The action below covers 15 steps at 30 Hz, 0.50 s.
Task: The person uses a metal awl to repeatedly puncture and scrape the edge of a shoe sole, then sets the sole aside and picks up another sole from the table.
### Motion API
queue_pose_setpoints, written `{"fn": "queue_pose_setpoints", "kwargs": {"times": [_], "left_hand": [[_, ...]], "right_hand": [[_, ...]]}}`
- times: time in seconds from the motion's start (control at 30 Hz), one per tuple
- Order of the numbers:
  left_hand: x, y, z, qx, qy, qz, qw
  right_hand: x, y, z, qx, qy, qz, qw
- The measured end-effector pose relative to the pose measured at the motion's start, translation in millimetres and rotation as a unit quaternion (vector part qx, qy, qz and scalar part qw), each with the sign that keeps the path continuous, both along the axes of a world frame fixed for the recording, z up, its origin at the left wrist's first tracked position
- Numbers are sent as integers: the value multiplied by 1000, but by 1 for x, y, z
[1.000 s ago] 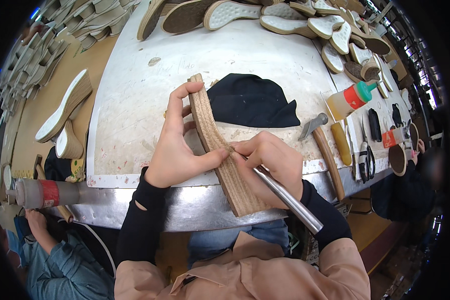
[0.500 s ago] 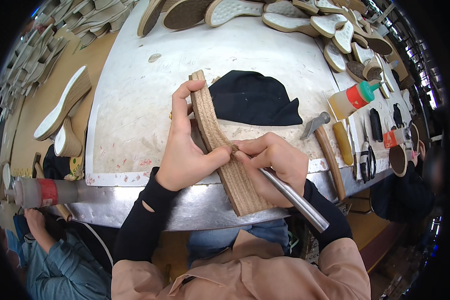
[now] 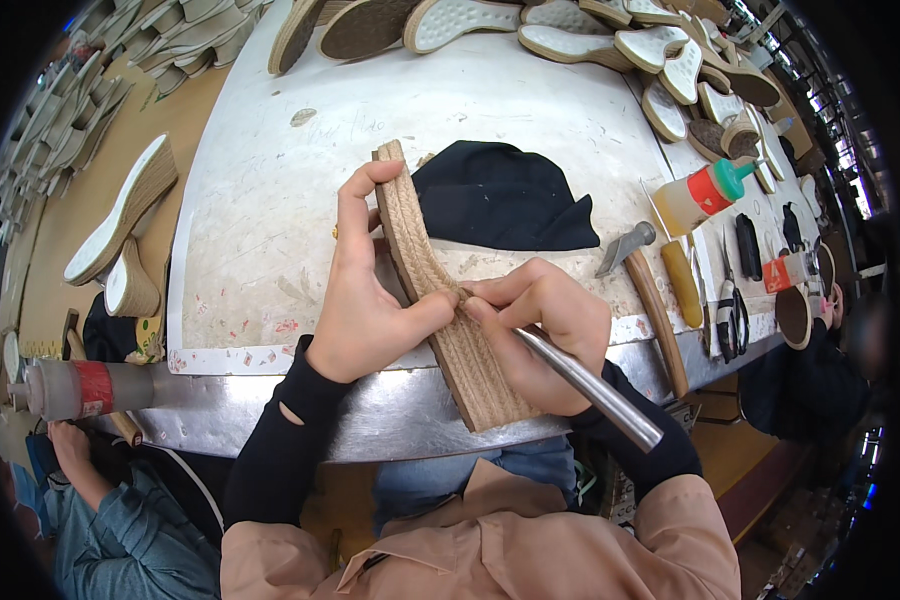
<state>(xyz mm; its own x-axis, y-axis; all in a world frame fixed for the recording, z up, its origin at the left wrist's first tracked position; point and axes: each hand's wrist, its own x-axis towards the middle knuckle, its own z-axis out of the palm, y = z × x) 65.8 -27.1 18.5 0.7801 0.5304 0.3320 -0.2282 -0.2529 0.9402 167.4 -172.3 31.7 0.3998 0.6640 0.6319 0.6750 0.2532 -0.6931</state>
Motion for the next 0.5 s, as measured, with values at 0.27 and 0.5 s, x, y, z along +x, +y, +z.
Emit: {"fn": "queue_pose_setpoints", "kwargs": {"times": [0.27, 0.5], "left_hand": [[0, 1, -1, -6, -10, -1, 1000], [0, 2, -2, -5, -13, -5, 1000]], "right_hand": [[-2, 0, -2, -5, 79, -17, 997], [1, -5, -2, -43, 129, 12, 991]]}}
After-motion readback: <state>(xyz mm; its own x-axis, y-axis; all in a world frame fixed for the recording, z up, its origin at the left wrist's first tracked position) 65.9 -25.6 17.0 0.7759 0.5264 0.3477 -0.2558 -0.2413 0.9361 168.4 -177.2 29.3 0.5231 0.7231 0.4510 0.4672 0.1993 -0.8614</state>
